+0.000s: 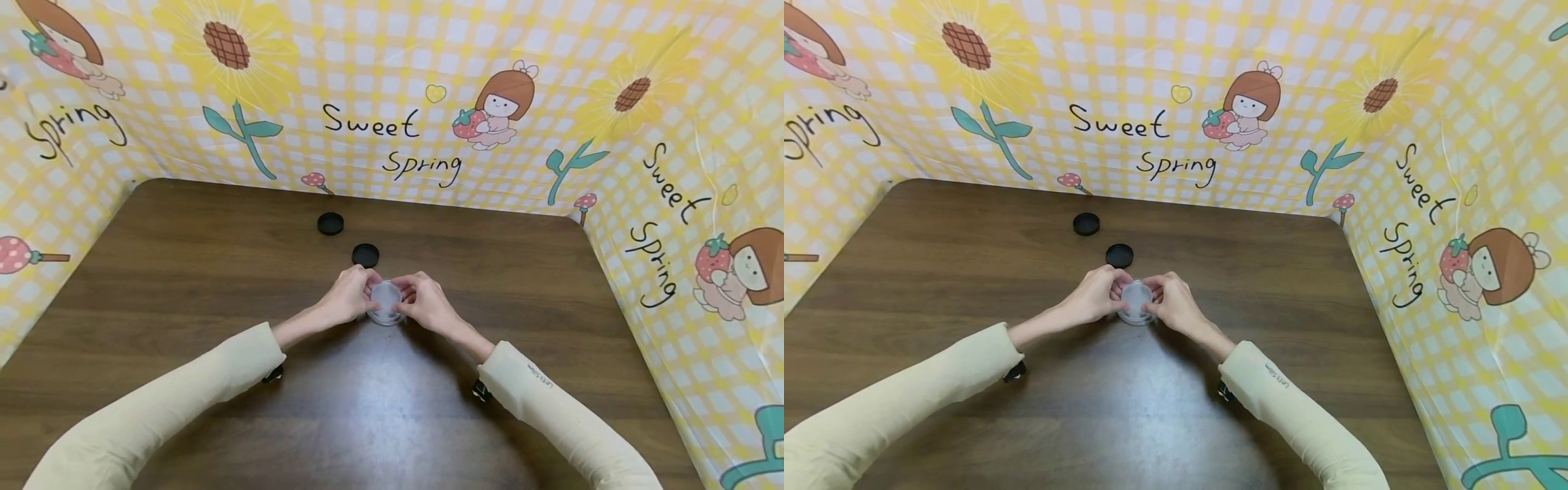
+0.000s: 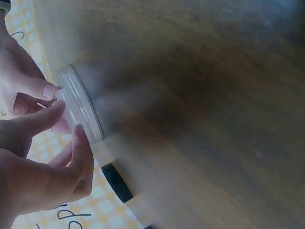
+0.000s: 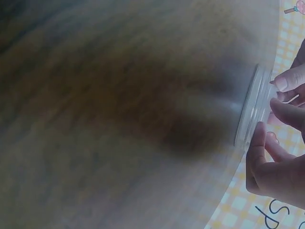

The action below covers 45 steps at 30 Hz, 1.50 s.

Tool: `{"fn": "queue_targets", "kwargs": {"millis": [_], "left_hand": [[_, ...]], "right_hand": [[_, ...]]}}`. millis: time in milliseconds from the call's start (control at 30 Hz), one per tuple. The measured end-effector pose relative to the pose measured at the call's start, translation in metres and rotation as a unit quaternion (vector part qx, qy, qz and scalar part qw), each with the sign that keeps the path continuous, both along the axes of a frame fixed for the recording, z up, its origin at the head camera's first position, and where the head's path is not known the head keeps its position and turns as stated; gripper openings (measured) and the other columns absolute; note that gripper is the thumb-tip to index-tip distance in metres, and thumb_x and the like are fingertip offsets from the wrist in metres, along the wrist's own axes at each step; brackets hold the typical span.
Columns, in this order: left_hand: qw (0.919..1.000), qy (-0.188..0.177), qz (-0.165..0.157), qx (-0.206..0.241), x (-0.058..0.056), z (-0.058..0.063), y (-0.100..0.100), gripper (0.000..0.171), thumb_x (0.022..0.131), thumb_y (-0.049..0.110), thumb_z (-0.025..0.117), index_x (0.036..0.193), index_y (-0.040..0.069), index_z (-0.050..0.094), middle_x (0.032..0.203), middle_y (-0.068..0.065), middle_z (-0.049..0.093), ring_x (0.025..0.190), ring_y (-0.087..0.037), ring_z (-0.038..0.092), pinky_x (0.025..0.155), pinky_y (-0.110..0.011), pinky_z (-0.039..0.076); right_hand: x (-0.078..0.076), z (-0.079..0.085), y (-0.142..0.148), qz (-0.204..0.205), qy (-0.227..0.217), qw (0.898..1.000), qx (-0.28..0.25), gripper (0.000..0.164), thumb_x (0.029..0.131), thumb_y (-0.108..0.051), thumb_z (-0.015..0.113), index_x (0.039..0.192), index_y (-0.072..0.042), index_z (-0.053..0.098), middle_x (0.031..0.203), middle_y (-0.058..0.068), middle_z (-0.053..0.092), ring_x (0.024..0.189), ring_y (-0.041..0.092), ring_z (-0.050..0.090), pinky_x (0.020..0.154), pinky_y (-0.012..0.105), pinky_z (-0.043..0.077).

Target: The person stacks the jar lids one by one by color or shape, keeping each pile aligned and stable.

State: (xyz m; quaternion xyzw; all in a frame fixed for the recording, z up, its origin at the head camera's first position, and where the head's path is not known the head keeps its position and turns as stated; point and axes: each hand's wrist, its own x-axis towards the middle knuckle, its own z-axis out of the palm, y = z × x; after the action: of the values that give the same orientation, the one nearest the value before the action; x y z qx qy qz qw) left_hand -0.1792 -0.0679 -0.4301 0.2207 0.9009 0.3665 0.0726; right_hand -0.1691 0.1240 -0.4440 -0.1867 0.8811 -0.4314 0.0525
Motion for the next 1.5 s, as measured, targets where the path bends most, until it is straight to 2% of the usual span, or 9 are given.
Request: {"fn": "queue_targets", "kwargs": {"millis": [333, 967, 1233, 1367, 1500], "left_hand": [[0.9994, 0.027, -0.008, -0.019, -0.0017, -0.0031, 0.0014, 0.037, 0.072, 0.000, 0.083, 0.104, -0.007, 0.065, 0.087, -0.012, 0.058, 0.083, -0.021, 0.053, 0.074, -0.034, 0.047], [0.9998, 0.002, -0.003, -0.020, -0.0009, -0.0023, 0.0014, 0.037, 0.073, -0.001, 0.082, 0.106, -0.007, 0.065, 0.090, -0.013, 0.056, 0.084, -0.021, 0.053, 0.073, -0.032, 0.048], [0.9996, 0.006, -0.006, -0.028, -0.0020, -0.0025, 0.0013, 0.037, 0.074, 0.000, 0.081, 0.106, -0.008, 0.066, 0.090, -0.012, 0.056, 0.085, -0.021, 0.051, 0.072, -0.032, 0.046], [0.9998, 0.006, -0.009, -0.014, -0.0035, -0.0038, -0.0007, 0.036, 0.074, 0.001, 0.081, 0.105, -0.008, 0.066, 0.088, -0.012, 0.056, 0.083, -0.021, 0.053, 0.072, -0.030, 0.048], [0.9996, -0.017, -0.008, 0.021, -0.0060, -0.0053, -0.0052, 0.034, 0.074, 0.002, 0.081, 0.104, -0.006, 0.067, 0.088, -0.011, 0.060, 0.082, -0.020, 0.058, 0.072, -0.028, 0.051]], "right_hand": [[0.0009, -0.0043, -0.0012, 0.006, 0.027, 1.000, 0.007, 0.041, 0.075, 0.007, 0.078, 0.114, 0.007, 0.065, 0.100, 0.017, 0.053, 0.082, 0.022, 0.064, 0.070, 0.022, 0.053], [0.0001, 0.0015, -0.0026, 0.021, 0.013, 0.999, 0.031, 0.041, 0.077, 0.005, 0.077, 0.115, 0.007, 0.064, 0.102, 0.017, 0.052, 0.084, 0.023, 0.064, 0.072, 0.023, 0.053], [-0.0005, 0.0024, -0.0023, 0.017, 0.010, 0.999, 0.031, 0.041, 0.076, 0.006, 0.077, 0.116, 0.006, 0.064, 0.101, 0.017, 0.052, 0.084, 0.022, 0.064, 0.073, 0.024, 0.053], [-0.0011, 0.0025, -0.0018, 0.016, 0.000, 1.000, 0.019, 0.042, 0.077, 0.005, 0.077, 0.117, 0.006, 0.064, 0.101, 0.017, 0.052, 0.084, 0.023, 0.063, 0.073, 0.025, 0.053], [-0.0020, 0.0023, 0.0002, 0.013, -0.022, 1.000, -0.004, 0.042, 0.077, 0.004, 0.077, 0.117, 0.005, 0.064, 0.101, 0.018, 0.052, 0.086, 0.025, 0.062, 0.074, 0.026, 0.053]]}}
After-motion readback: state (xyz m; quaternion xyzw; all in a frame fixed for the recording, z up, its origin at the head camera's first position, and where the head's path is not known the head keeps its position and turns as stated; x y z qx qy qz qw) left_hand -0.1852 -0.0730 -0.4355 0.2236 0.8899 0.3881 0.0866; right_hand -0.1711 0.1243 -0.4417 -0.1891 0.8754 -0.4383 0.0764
